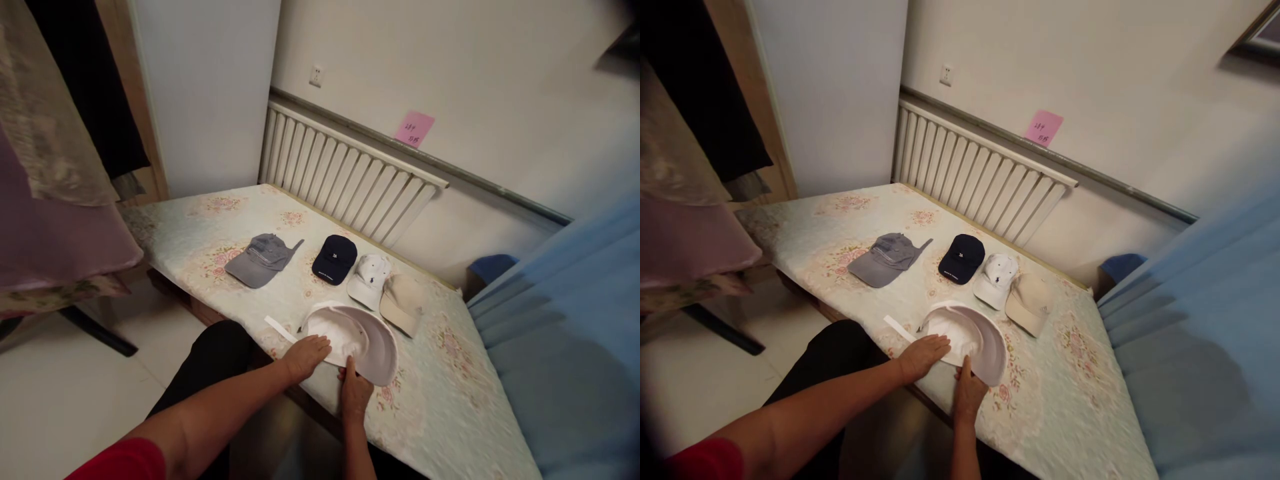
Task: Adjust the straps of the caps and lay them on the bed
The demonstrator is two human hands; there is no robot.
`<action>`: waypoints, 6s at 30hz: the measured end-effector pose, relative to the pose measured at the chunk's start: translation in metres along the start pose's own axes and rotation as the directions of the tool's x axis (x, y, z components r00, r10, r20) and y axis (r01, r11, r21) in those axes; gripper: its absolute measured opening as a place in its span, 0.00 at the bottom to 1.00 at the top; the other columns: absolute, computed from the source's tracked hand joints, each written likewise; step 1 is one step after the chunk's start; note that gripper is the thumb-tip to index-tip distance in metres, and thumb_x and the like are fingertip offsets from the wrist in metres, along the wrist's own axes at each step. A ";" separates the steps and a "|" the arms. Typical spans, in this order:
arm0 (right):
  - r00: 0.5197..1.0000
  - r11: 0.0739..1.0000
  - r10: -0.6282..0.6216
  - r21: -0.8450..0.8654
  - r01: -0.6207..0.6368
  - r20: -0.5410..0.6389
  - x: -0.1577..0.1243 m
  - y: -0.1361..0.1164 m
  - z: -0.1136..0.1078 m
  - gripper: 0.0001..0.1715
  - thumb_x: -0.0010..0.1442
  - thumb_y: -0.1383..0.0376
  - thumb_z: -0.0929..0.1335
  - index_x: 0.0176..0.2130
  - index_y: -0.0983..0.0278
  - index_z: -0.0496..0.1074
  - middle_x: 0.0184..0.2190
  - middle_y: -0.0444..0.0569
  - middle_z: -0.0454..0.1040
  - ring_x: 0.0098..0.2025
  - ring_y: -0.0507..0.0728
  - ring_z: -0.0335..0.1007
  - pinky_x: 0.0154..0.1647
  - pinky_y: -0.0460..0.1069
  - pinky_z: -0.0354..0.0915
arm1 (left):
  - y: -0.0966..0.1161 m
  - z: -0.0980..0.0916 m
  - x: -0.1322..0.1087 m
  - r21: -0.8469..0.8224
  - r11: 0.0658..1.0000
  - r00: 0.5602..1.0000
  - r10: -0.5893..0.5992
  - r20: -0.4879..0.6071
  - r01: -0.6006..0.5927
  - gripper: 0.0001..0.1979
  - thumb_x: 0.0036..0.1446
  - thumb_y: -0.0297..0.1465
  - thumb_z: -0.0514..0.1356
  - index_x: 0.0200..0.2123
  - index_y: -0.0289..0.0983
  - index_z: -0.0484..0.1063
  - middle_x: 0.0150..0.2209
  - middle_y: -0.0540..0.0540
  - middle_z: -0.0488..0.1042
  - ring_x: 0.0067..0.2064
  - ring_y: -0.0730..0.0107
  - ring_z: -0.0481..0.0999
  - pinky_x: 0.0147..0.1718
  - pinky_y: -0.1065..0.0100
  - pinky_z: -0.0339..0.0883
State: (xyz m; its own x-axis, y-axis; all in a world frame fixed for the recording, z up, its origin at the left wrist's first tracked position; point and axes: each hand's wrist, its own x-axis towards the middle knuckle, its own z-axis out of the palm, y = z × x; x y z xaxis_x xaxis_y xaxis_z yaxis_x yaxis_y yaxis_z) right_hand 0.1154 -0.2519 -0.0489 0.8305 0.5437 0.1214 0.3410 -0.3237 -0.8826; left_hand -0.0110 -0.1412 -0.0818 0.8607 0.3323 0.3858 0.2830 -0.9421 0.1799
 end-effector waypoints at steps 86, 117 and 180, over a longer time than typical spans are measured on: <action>0.993 0.943 -0.115 -0.316 0.101 -0.024 0.012 0.013 0.005 0.40 0.60 0.43 0.54 0.18 0.67 0.73 0.20 0.66 0.76 0.26 0.64 0.74 0.31 0.52 0.60 | 0.020 0.018 -0.002 -0.013 0.999 0.995 -0.050 -0.084 0.049 0.19 0.61 0.25 0.49 0.55 0.36 0.63 0.57 0.45 0.67 0.60 0.67 0.62 0.62 0.62 0.50; 0.989 0.950 -0.136 -0.291 0.114 -0.058 0.011 0.010 0.004 0.37 0.59 0.43 0.57 0.16 0.65 0.72 0.19 0.64 0.75 0.24 0.63 0.72 0.28 0.52 0.59 | 0.019 0.012 -0.002 0.007 0.999 0.994 -0.039 -0.102 0.040 0.20 0.61 0.24 0.47 0.56 0.35 0.62 0.59 0.41 0.64 0.62 0.65 0.60 0.58 0.59 0.58; 0.995 0.996 0.083 -0.048 -0.081 0.058 0.015 0.014 -0.013 0.29 0.55 0.49 0.63 0.12 0.63 0.69 0.13 0.51 0.72 0.23 0.59 0.67 0.35 0.51 0.57 | 0.034 -0.004 -0.025 0.002 1.000 0.999 -0.020 -0.025 0.020 0.16 0.59 0.24 0.51 0.51 0.34 0.63 0.45 0.38 0.70 0.49 0.59 0.67 0.48 0.56 0.62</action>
State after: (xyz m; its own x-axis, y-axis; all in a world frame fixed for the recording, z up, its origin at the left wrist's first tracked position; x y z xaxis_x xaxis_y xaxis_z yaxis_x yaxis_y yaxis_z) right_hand 0.1384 -0.2581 -0.0533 0.8290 0.5588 0.0208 0.2937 -0.4034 -0.8666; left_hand -0.0250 -0.1810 -0.0816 0.8439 0.3518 0.4050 0.3006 -0.9354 0.1861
